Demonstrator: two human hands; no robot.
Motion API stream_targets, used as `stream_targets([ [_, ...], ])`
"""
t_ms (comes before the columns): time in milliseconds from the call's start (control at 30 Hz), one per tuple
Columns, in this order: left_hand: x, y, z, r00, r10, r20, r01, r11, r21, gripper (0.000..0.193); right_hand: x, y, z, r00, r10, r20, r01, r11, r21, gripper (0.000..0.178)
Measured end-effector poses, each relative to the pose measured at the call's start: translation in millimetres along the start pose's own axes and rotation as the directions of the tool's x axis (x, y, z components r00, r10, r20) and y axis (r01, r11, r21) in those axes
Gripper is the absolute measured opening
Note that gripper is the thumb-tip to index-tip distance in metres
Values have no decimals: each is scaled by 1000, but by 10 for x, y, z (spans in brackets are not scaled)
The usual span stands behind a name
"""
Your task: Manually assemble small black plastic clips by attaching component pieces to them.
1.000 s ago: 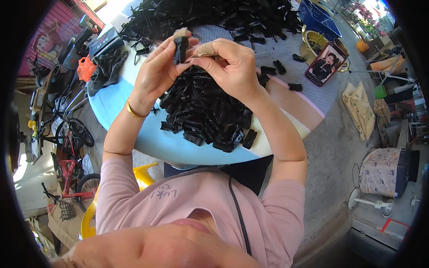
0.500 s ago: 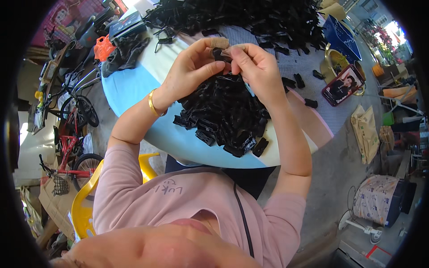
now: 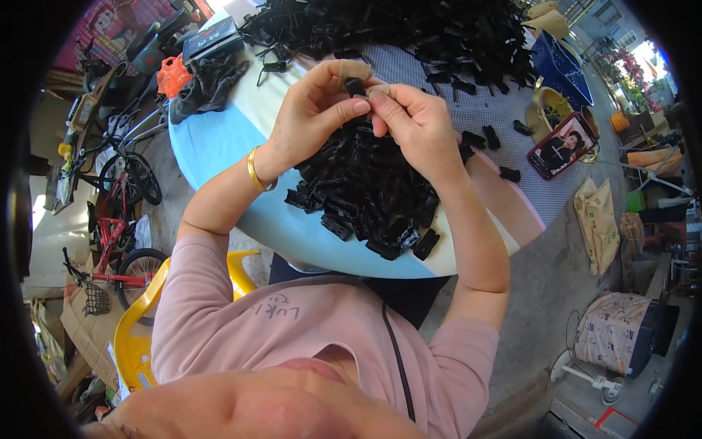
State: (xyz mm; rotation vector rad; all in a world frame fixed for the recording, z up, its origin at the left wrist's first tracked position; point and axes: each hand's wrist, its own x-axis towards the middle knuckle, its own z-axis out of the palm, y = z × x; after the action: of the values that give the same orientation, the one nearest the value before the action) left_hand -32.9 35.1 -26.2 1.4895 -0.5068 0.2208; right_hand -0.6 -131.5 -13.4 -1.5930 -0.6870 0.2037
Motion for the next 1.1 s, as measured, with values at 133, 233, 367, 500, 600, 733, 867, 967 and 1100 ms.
stream_targets([
  [133, 7, -84, 21, 996, 77, -49, -79, 996, -35, 24, -30, -2, 43, 999, -15, -31, 14, 999, -49, 18],
  [233, -7, -117, 29, 978, 184, -101, -178, 982, 66, 19, -63, 1, 85, 997, -15, -75, 11, 999, -53, 18],
  [367, -14, -135, 59, 927, 350, -136, -301, 909, 288, 21, -75, -43, 64, 994, -61, -86, 45, 983, -175, 18],
  [500, 6, -96, -9, 937, 345, -49, -274, 815, 510, 32, 49, -55, -147, 990, -109, -87, 75, 944, -320, 19],
  [600, -9, -7, 4, 981, 193, 11, -171, 841, 514, 44, 249, 108, -600, 937, -219, -272, 69, 880, -469, 22],
  [733, 60, -84, 28, 926, 302, 226, -376, 688, 621, 42, 474, 755, -1445, 944, -53, -326, -274, 427, -862, 34],
  [867, 49, -147, 18, 915, 282, 290, -404, 656, 637, 36, 611, 1091, -1441, 912, 14, -409, -400, 242, -884, 34],
  [967, 66, -170, 2, 897, 368, 247, -440, 676, 592, 31, 644, 1237, -1470, 913, 80, -400, -408, 168, -898, 34],
  [1100, 79, -227, -69, 983, 172, 70, -185, 873, 452, 29, 547, 966, -1332, 944, 90, -318, -329, 174, -928, 32],
])
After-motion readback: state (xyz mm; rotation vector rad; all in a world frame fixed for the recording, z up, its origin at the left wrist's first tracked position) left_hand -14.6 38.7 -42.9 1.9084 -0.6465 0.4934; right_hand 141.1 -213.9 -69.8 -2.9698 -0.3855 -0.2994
